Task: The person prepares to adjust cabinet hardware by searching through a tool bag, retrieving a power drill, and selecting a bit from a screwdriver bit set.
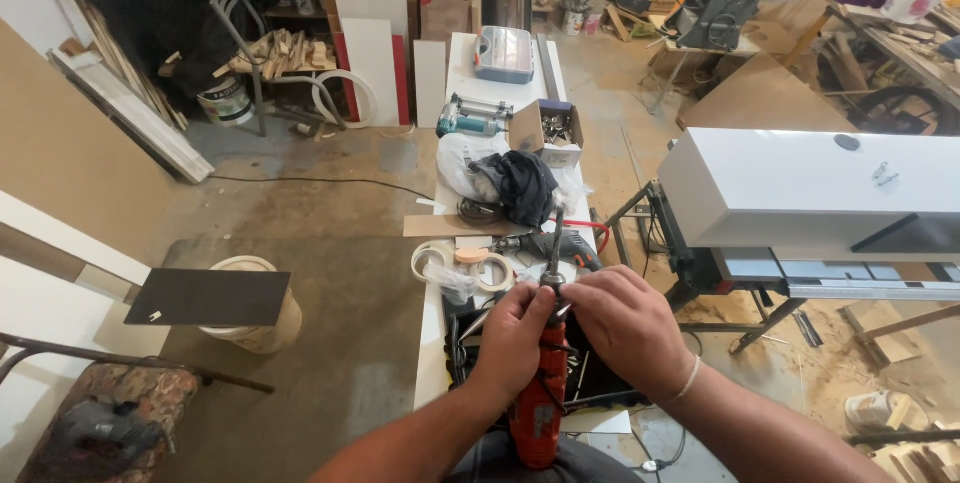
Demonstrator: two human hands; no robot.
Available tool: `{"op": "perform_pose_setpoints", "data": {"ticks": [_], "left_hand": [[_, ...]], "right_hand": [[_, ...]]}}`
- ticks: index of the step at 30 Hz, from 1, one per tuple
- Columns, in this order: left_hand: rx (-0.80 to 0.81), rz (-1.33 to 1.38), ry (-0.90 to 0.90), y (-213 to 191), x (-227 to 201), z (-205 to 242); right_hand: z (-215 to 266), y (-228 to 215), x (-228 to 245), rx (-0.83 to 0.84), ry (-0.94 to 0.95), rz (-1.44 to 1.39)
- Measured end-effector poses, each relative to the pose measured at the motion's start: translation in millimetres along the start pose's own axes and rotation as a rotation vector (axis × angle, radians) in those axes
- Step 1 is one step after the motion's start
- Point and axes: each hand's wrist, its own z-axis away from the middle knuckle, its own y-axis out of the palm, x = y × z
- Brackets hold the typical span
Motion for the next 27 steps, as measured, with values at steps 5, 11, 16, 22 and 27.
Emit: {"op": "perform_pose_setpoints", "data": {"ticks": [5, 11, 16, 22, 27], "left_hand": [[0.231, -0.062, 0.111, -12, -20, 2], [0.268, -0.184, 0.232, -8, -38, 8], [0.483, 0.285, -0.105, 2, -12, 26], [0.508, -0.022, 0.382, 11, -54, 61], [0.464, -0.162, 0.267, 18, -60, 54]], "right_hand": [[-9, 2, 23, -0.214, -0.221, 0.095], [-2, -6, 35, -0.061, 0.008, 0.080], [-36, -36, 29, 0.081, -0.845, 0.095], [-5, -27, 47, -0.267, -0.312, -0.305], [-12, -53, 64, 0.038, 0.129, -0.491]]}}
